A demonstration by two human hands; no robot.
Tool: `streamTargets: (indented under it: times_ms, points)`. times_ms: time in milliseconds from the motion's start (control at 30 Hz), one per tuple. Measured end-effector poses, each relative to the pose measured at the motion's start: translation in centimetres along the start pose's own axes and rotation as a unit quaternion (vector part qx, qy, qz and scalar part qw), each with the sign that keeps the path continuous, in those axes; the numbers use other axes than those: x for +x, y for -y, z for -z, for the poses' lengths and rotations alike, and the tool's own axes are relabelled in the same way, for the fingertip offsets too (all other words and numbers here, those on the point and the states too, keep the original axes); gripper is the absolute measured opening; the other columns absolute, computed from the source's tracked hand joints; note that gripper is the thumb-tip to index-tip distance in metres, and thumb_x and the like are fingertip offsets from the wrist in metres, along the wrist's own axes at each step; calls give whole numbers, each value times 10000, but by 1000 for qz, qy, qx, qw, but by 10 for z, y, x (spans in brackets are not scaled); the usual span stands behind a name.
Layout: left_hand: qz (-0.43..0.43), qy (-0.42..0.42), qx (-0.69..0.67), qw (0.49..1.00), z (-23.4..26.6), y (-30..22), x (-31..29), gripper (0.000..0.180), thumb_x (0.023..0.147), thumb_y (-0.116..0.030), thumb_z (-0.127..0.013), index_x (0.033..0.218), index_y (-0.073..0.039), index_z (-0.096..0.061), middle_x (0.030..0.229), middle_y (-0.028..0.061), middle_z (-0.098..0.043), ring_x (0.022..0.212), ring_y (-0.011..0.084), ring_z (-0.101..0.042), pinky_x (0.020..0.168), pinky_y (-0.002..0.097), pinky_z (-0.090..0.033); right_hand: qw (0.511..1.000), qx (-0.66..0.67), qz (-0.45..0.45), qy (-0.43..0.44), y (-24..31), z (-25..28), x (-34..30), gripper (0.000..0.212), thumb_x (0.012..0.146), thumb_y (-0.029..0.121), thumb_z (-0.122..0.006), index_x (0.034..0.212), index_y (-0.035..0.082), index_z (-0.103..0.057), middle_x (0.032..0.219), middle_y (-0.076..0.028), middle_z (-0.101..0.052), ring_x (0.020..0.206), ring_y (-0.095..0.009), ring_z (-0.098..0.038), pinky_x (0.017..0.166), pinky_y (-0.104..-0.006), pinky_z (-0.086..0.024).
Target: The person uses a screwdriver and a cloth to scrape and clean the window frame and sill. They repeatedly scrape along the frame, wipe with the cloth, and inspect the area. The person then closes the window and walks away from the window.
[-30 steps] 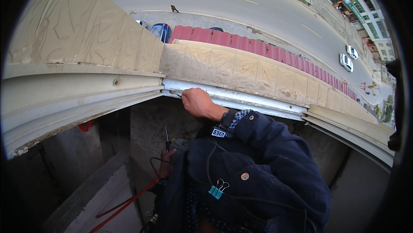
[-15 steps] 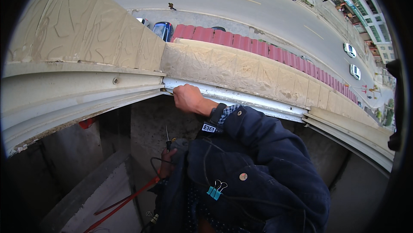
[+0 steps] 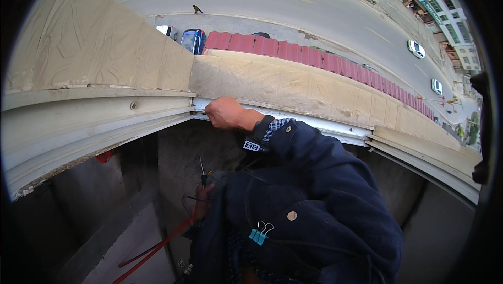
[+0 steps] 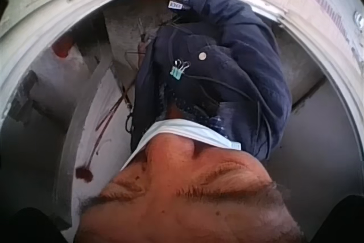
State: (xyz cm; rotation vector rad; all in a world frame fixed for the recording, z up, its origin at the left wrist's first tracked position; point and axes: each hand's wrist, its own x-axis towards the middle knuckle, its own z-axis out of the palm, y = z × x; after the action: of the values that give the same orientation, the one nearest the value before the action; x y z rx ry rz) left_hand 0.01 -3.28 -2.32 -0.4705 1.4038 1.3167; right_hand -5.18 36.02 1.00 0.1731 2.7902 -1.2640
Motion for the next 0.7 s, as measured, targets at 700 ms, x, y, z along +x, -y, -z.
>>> streamTargets:
  times_ms: [700]
  points:
    - [-44,-92,172,980,144,101,111,403,911,-176,-789,1253,-9,-658,1122,87,-716,991,215,-676,839,393,-531,999,4,24,34,-3,7,-4,124,802,174,-645,806,71,-714,805,-206,-714,785,-441,-699,692,-528,-555]
